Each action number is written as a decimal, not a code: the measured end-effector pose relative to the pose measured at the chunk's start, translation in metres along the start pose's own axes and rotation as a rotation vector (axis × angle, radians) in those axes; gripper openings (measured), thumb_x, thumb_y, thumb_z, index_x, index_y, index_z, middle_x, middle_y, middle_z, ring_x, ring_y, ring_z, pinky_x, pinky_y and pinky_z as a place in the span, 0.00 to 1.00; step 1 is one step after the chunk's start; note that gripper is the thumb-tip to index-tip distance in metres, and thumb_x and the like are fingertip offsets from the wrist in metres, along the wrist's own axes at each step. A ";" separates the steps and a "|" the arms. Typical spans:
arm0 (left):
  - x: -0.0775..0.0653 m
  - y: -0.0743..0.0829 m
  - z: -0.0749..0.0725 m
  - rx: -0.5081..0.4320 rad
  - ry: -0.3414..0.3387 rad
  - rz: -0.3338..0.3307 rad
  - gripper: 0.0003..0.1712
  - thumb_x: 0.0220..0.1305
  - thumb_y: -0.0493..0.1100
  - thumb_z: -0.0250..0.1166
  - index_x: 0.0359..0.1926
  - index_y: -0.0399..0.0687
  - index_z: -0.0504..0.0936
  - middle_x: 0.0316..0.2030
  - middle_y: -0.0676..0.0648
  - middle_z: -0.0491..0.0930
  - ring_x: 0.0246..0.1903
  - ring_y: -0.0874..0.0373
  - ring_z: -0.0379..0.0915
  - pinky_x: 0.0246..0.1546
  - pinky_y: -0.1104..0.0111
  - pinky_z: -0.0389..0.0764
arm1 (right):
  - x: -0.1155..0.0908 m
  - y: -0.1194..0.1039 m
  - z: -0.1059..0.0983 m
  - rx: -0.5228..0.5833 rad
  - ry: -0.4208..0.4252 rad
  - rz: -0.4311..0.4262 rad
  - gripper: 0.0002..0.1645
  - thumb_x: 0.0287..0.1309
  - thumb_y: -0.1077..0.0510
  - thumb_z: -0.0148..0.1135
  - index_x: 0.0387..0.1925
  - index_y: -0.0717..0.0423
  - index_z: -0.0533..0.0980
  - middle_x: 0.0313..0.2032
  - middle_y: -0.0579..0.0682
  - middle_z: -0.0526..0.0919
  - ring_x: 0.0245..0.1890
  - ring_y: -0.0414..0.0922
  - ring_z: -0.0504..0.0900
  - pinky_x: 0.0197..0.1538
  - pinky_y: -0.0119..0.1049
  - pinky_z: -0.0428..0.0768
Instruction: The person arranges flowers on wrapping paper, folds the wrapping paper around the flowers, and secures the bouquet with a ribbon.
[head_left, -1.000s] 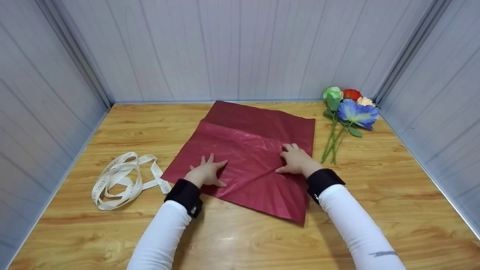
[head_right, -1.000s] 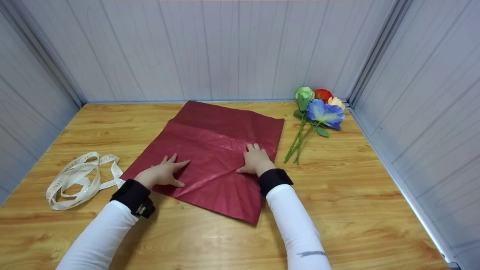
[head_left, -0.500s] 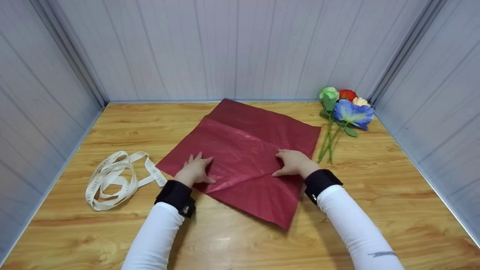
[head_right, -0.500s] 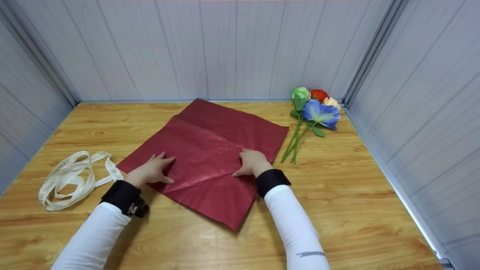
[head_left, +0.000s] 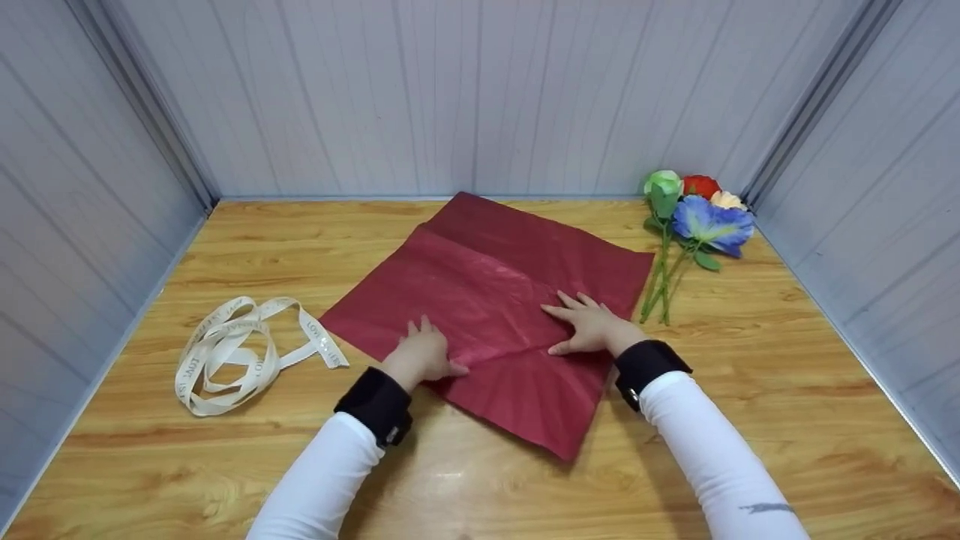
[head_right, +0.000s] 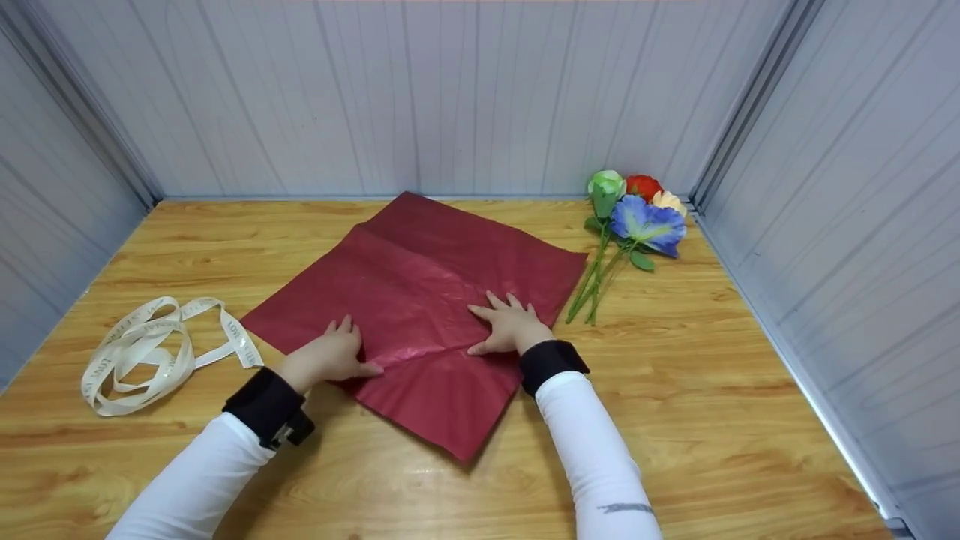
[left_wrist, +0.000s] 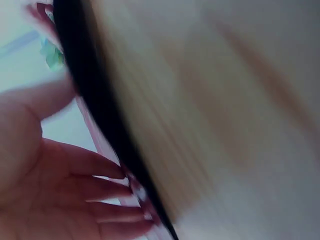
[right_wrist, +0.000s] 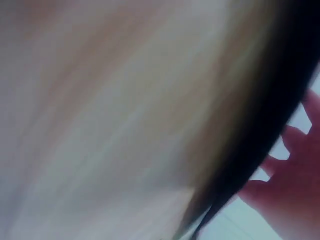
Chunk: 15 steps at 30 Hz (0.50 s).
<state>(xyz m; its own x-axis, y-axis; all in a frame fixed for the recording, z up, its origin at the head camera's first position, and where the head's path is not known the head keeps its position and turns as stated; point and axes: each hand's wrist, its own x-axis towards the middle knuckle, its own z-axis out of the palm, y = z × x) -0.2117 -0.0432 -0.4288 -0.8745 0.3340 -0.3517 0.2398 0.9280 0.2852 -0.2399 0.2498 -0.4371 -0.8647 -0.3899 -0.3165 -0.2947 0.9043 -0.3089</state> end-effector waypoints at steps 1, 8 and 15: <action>0.000 0.003 0.001 0.004 -0.022 -0.019 0.57 0.56 0.64 0.64 0.66 0.21 0.55 0.69 0.23 0.43 0.69 0.27 0.39 0.66 0.44 0.54 | -0.001 0.000 0.000 -0.004 -0.013 0.012 0.49 0.53 0.38 0.64 0.72 0.44 0.54 0.74 0.58 0.42 0.72 0.65 0.38 0.67 0.66 0.43; 0.000 0.006 -0.003 0.037 -0.101 -0.086 0.67 0.49 0.67 0.68 0.70 0.26 0.42 0.71 0.27 0.36 0.70 0.31 0.31 0.68 0.42 0.46 | -0.005 -0.014 -0.002 -0.020 -0.117 0.111 0.54 0.53 0.32 0.61 0.74 0.39 0.47 0.75 0.54 0.36 0.73 0.63 0.34 0.67 0.67 0.43; 0.001 0.000 -0.005 0.052 -0.091 -0.065 0.66 0.48 0.65 0.70 0.72 0.30 0.44 0.72 0.30 0.38 0.71 0.33 0.32 0.69 0.43 0.40 | -0.010 -0.026 -0.003 -0.058 -0.166 0.179 0.54 0.53 0.31 0.60 0.74 0.42 0.47 0.75 0.56 0.37 0.71 0.67 0.36 0.67 0.64 0.50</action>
<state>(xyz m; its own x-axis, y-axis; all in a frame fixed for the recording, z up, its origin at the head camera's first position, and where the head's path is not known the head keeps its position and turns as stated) -0.2151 -0.0437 -0.4246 -0.8476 0.2846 -0.4479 0.2077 0.9546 0.2136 -0.2249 0.2309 -0.4229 -0.8282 -0.2411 -0.5060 -0.1693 0.9682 -0.1842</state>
